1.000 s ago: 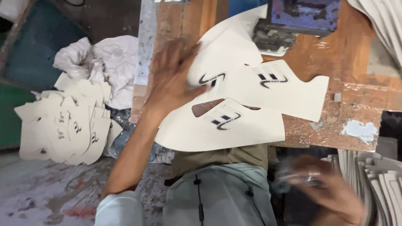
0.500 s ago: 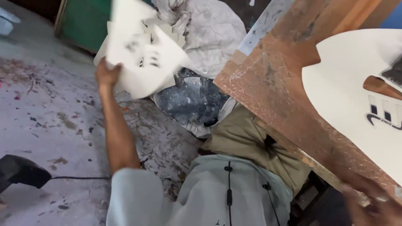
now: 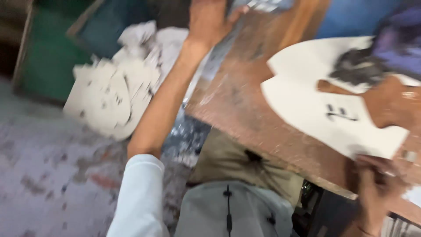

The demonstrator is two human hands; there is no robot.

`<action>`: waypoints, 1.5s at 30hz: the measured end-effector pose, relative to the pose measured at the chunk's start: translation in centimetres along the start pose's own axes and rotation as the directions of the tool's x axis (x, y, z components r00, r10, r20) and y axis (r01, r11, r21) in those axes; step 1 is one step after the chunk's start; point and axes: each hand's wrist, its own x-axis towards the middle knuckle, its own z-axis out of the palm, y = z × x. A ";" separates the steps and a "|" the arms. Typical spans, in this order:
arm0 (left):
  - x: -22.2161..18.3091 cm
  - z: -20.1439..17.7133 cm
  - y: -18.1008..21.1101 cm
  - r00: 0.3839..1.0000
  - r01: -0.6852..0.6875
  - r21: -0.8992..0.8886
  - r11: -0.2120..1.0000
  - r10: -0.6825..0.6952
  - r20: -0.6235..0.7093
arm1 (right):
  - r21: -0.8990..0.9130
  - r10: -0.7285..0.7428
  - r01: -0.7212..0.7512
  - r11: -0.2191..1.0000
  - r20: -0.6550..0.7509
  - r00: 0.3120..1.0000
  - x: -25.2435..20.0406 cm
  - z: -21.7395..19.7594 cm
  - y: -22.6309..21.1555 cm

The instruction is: Printing logos onto white shoe components using a machine press.

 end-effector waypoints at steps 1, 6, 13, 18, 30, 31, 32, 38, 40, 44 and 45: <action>2.5 1.5 2.3 0.998 -0.052 0.020 0.998 0.051 0.046 | -0.021 -0.020 0.021 1.000 0.022 1.000 0.5 0.3 1.3; 4.9 8.5 4.3 0.892 -0.413 0.106 0.905 0.425 -0.152 | 0.071 0.084 -0.080 0.994 -0.053 0.995 0.4 1.4 -2.0; 4.4 3.2 4.4 0.950 -0.228 -0.106 0.968 0.245 0.191 | -0.056 0.049 -0.055 0.997 -0.093 0.994 1.2 2.2 -3.8; 5.5 2.8 4.9 0.909 -0.402 -0.167 0.900 0.414 0.043 | -0.043 0.061 -0.066 0.997 -0.105 0.993 1.3 2.3 -3.9; -13.9 -3.2 21.9 0.719 -0.300 -0.590 0.750 0.584 0.377 | 0.344 0.358 -0.428 0.836 0.251 0.899 4.8 5.3 -6.5; -14.5 -3.5 23.3 0.575 -0.370 -0.621 0.691 0.695 0.431 | 0.330 0.335 -0.424 0.843 0.294 0.895 5.0 5.5 -4.6; -13.2 0.1 21.3 0.549 -0.371 -0.646 0.667 0.719 0.427 | 0.328 0.365 -0.440 0.836 0.267 0.892 5.0 3.9 -3.4; 1.2 6.9 20.0 0.919 -0.299 -0.246 0.922 0.348 0.187 | 0.280 0.299 -0.261 0.924 -0.103 0.949 6.4 -6.8 -0.6; 4.3 9.6 20.9 0.847 -0.184 -0.227 0.956 0.272 0.457 | 0.010 0.372 -0.374 0.927 -0.127 0.919 6.3 -9.9 1.2; 4.8 12.3 22.9 0.760 -0.147 -0.215 0.965 0.250 0.599 | -0.686 -0.164 -0.091 0.722 -0.298 0.940 8.9 -12.6 -4.5; 4.3 10.7 23.4 0.795 -0.099 -0.242 0.965 0.223 0.565 | -0.643 -0.330 0.052 0.764 -0.321 0.888 10.5 -13.0 -7.8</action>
